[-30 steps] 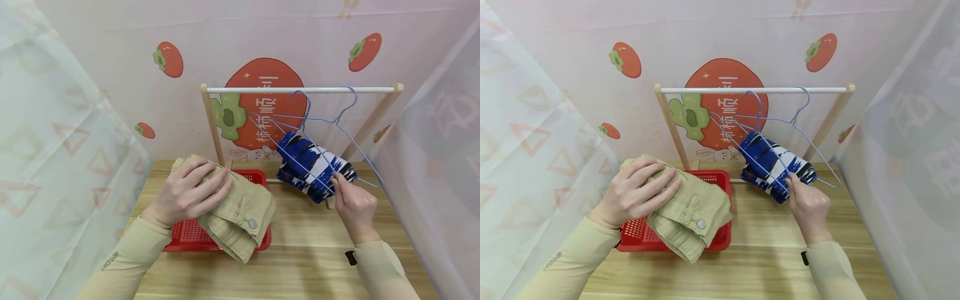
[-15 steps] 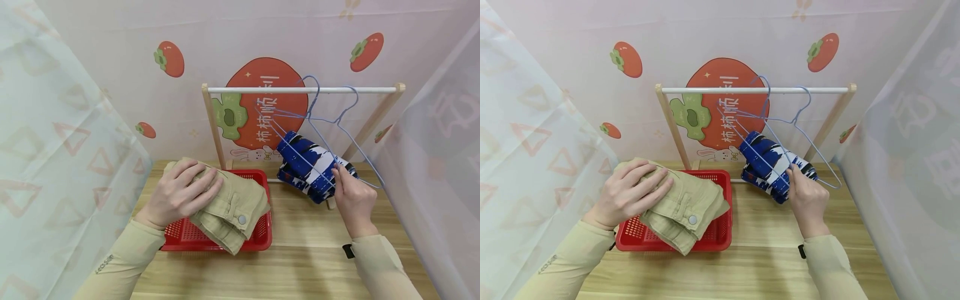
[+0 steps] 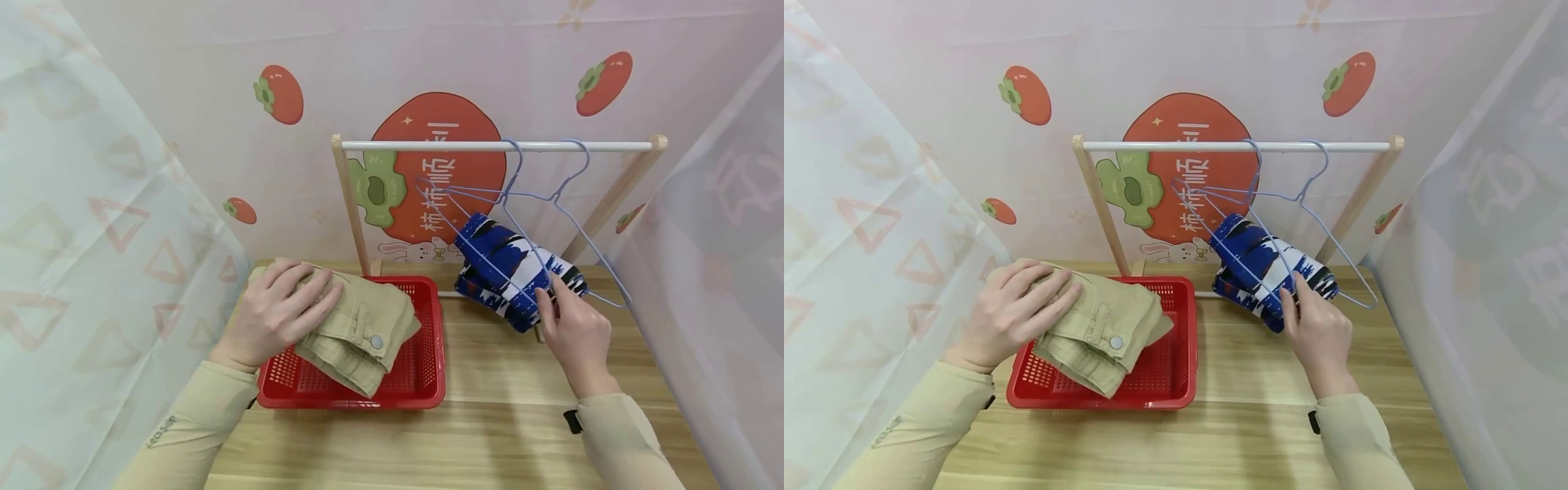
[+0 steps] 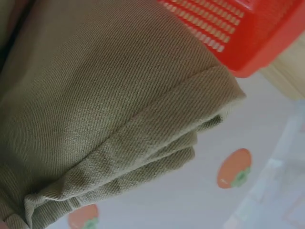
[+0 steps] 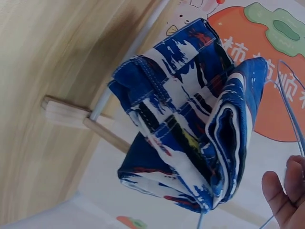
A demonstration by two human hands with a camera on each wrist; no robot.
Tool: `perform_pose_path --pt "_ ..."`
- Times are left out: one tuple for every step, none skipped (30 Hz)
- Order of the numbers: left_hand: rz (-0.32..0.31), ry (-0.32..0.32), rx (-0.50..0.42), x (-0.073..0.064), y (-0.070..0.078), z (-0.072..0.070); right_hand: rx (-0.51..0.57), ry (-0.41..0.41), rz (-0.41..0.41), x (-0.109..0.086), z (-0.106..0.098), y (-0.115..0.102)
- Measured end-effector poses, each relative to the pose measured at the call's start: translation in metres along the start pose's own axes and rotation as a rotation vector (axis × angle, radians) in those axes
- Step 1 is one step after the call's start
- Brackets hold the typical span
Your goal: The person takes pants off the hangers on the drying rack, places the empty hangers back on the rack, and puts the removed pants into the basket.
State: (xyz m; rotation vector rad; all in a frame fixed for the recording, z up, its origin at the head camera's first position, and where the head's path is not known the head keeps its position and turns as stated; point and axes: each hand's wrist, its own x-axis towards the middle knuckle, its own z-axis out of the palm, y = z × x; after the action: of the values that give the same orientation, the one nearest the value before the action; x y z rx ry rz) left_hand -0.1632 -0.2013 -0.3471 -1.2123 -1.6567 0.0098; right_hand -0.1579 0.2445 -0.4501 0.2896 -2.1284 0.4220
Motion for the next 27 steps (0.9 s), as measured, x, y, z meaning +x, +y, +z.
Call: perform_pose_path --pt "-0.017 0.004 0.008 -0.003 -0.001 0.0 0.003 -0.014 0.008 -0.001 -0.001 0.001" --pt "-0.036 0.011 0.017 -0.007 -0.003 -0.001 0.002 -0.03 0.011 -0.002 -0.002 0.001" --pt "-0.061 0.026 0.025 -0.01 -0.004 -0.001 0.003 -0.044 0.014 -0.003 -0.003 0.002" --pt "-0.088 0.033 0.034 -0.013 -0.006 -0.002 0.004 -0.054 0.018 -0.004 -0.005 0.002" --pt "-0.118 0.029 0.043 -0.017 -0.008 -0.003 0.001 -0.065 0.022 -0.004 -0.006 0.003" --pt "-0.151 0.025 0.054 -0.021 -0.01 -0.004 0.001 -0.071 0.027 -0.005 -0.007 0.003" --pt "-0.188 0.017 0.062 -0.025 -0.012 -0.005 -0.002 -0.076 0.029 -0.006 -0.008 0.003" --pt "-0.23 0.008 0.077 -0.028 -0.014 -0.006 -0.004 -0.08 0.03 -0.006 -0.008 0.004" --pt "-0.273 -0.008 0.099 -0.032 -0.016 -0.007 0.0 -0.076 0.032 -0.006 -0.008 0.004" --pt "-0.319 -0.024 0.126 -0.035 -0.018 -0.009 0.001 -0.071 0.034 -0.007 -0.007 0.004" --pt "-0.373 -0.034 0.152 -0.039 -0.02 -0.011 0.002 -0.065 0.036 -0.007 -0.007 0.005" --pt "-0.43 -0.041 0.185 -0.041 -0.022 -0.012 0.006 -0.056 0.036 -0.007 -0.006 0.005" --pt "-0.49 -0.049 0.226 -0.044 -0.024 -0.013 0.005 -0.05 0.034 -0.008 -0.005 0.005" --pt "-0.546 -0.056 0.272 -0.045 -0.025 -0.014 0.009 -0.041 0.034 -0.008 -0.005 0.005" --pt "-0.6 -0.073 0.309 -0.047 -0.026 -0.016 0.012 -0.033 0.035 -0.008 -0.004 0.006" --pt "-0.648 -0.094 0.338 -0.049 -0.027 -0.017 0.007 -0.033 0.032 -0.008 -0.004 0.006" --pt "-0.69 -0.124 0.356 -0.05 -0.027 -0.017 0.007 -0.03 0.029 -0.008 -0.003 0.007" --pt "-0.72 -0.167 0.364 -0.051 -0.025 -0.017 0.002 -0.031 0.028 -0.008 -0.003 0.007" --pt "-0.737 -0.212 0.363 -0.052 -0.022 -0.016 0.001 -0.026 0.03 -0.009 -0.004 0.007" --pt "-0.744 -0.259 0.348 -0.053 -0.019 -0.013 0.0 -0.023 0.033 -0.009 -0.003 0.007" --pt "-0.744 -0.313 0.337 -0.055 -0.014 -0.01 -0.001 -0.02 0.034 -0.009 -0.003 0.007" --pt "-0.74 -0.359 0.326 -0.056 -0.009 -0.006 -0.003 -0.017 0.035 -0.009 -0.003 0.007" --pt "-0.736 -0.392 0.31 -0.058 -0.003 -0.001 0.003 -0.012 0.036 -0.009 -0.003 0.007" --pt "-0.727 -0.423 0.304 -0.06 0.003 0.004 0.004 -0.011 0.034 -0.009 -0.002 0.007" --pt "-0.72 -0.442 0.3 -0.062 0.009 0.009 0.009 -0.005 0.032 -0.009 -0.002 0.007" --pt "-0.717 -0.455 0.299 -0.063 0.015 0.014 0.009 -0.005 0.027 -0.009 -0.001 0.007" --pt "-0.713 -0.471 0.306 -0.063 0.021 0.019 0.012 -0.001 0.025 -0.009 -0.001 0.006"
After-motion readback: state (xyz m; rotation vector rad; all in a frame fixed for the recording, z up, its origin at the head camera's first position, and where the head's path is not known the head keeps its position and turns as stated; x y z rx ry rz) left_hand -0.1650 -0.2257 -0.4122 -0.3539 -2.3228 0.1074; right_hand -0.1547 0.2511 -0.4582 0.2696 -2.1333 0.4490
